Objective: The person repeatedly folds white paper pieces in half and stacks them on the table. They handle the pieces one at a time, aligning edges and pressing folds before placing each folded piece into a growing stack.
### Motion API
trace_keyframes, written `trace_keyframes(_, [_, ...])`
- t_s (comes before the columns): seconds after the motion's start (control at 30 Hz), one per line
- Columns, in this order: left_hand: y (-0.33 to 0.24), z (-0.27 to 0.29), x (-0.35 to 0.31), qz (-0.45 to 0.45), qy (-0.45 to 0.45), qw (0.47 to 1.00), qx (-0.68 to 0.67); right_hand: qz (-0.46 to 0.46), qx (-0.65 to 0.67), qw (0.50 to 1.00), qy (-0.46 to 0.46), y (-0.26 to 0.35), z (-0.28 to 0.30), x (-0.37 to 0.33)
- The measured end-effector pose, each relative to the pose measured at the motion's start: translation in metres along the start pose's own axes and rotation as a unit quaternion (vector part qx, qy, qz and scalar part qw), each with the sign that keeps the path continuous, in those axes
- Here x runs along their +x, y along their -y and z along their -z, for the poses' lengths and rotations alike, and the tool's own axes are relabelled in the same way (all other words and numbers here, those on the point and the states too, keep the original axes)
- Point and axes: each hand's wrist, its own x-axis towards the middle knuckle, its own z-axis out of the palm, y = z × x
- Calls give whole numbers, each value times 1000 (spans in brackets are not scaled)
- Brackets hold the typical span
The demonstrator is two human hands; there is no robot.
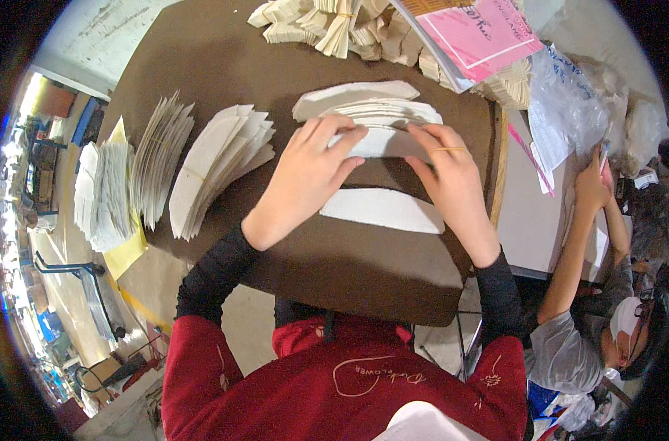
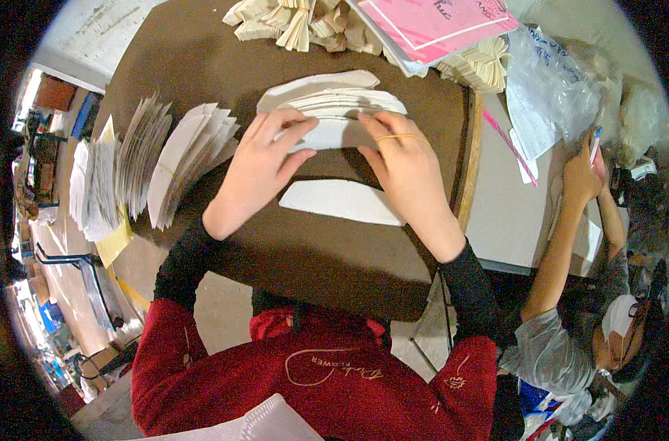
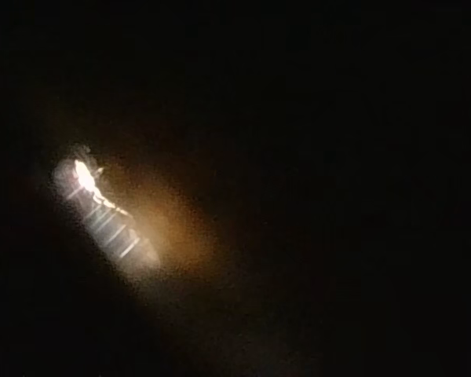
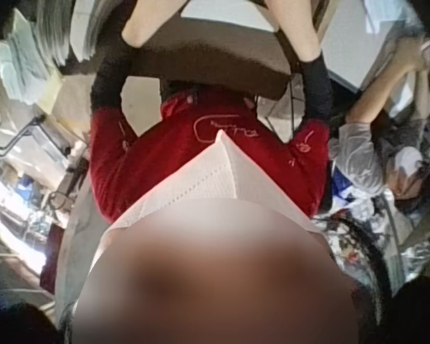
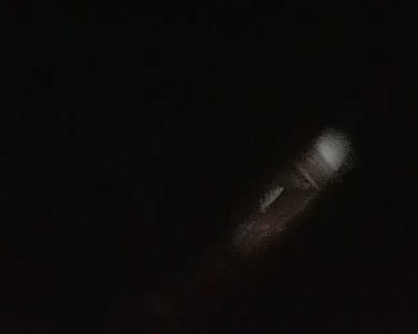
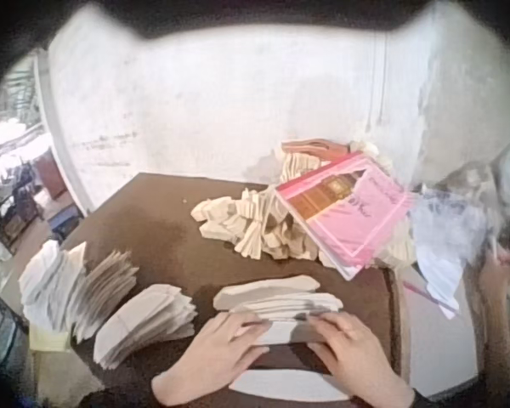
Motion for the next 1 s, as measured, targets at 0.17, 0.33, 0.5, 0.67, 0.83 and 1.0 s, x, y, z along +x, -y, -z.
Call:
trace_keyframes(0.17, [1, -10, -5, 5, -13, 999, 30, 116, -49, 991, -38, -14, -21, 11])
trace_keyframes(0.33, [13, -18, -8, -4, -1, 999, 39, 97, -1, 995, -23, -18, -25, 7])
trace_keyframes(0.5, [16, -14, -9, -60, 59, 995, 53, 182, -49, 980, 65, -12, -26, 5])
trace_keyframes(0.67, [16, -4, -5, -9, 31, 997, -65, 132, 57, 988, 60, -17, -13, 3])
trace_keyframes(0.83, [24, 0, -3, 34, 13, 997, -68, 22, 93, 995, 28, -15, -11, 0])
trace_keyframes(1.0, [16, -6, -8, 68, 9, 994, -86, -31, 107, 994, -19, -14, -23, 1])
